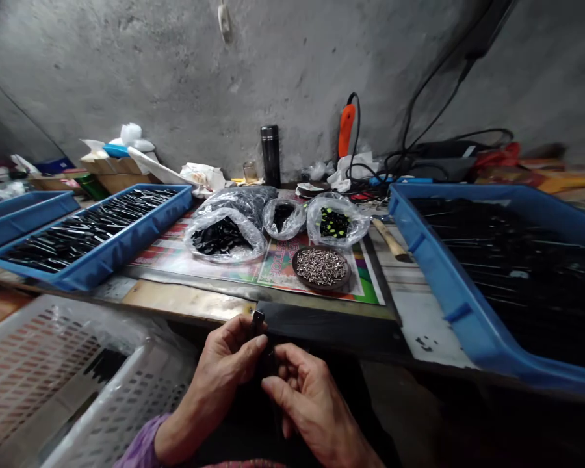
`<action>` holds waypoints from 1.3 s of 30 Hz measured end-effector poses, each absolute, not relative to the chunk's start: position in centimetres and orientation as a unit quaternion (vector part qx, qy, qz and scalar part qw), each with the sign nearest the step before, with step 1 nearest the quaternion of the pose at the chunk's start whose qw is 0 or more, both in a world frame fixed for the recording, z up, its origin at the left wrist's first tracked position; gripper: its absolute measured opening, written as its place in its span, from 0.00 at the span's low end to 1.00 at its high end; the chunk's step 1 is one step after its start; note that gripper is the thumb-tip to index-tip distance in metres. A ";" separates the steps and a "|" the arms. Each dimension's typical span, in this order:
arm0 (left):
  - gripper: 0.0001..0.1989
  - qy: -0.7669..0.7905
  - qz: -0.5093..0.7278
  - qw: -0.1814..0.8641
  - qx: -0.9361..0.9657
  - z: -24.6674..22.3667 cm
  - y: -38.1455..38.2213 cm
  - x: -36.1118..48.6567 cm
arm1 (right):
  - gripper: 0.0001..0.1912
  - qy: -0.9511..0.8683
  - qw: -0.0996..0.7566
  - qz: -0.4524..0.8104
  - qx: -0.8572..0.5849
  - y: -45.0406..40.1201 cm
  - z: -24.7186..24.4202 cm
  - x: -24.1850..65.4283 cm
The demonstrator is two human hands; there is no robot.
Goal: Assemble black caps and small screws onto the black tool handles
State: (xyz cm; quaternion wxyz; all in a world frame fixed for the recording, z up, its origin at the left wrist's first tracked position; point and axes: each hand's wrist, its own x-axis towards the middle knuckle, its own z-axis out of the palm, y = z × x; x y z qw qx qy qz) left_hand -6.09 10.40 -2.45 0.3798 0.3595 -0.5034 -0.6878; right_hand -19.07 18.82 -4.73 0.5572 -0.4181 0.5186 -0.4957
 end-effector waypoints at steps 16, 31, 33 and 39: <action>0.16 -0.512 -0.698 0.322 0.383 -2.7 12.2 -4.2 | 0.28 0.514 0.536 -0.539 -0.397 18.7 -5.3 -19.1; 0.13 -0.519 -0.694 0.335 0.370 -2.4 12.4 -4.9 | 0.27 0.506 0.529 -0.558 -0.390 18.6 -5.0 -18.6; 0.13 -0.519 -0.690 0.339 0.374 -2.6 12.4 -4.9 | 0.27 0.510 0.522 -0.561 -0.390 18.6 -5.4 -18.5; 0.13 -0.513 -0.682 0.355 0.381 -3.5 12.8 -5.3 | 0.28 0.525 0.513 -0.559 -0.386 18.7 -6.5 -18.7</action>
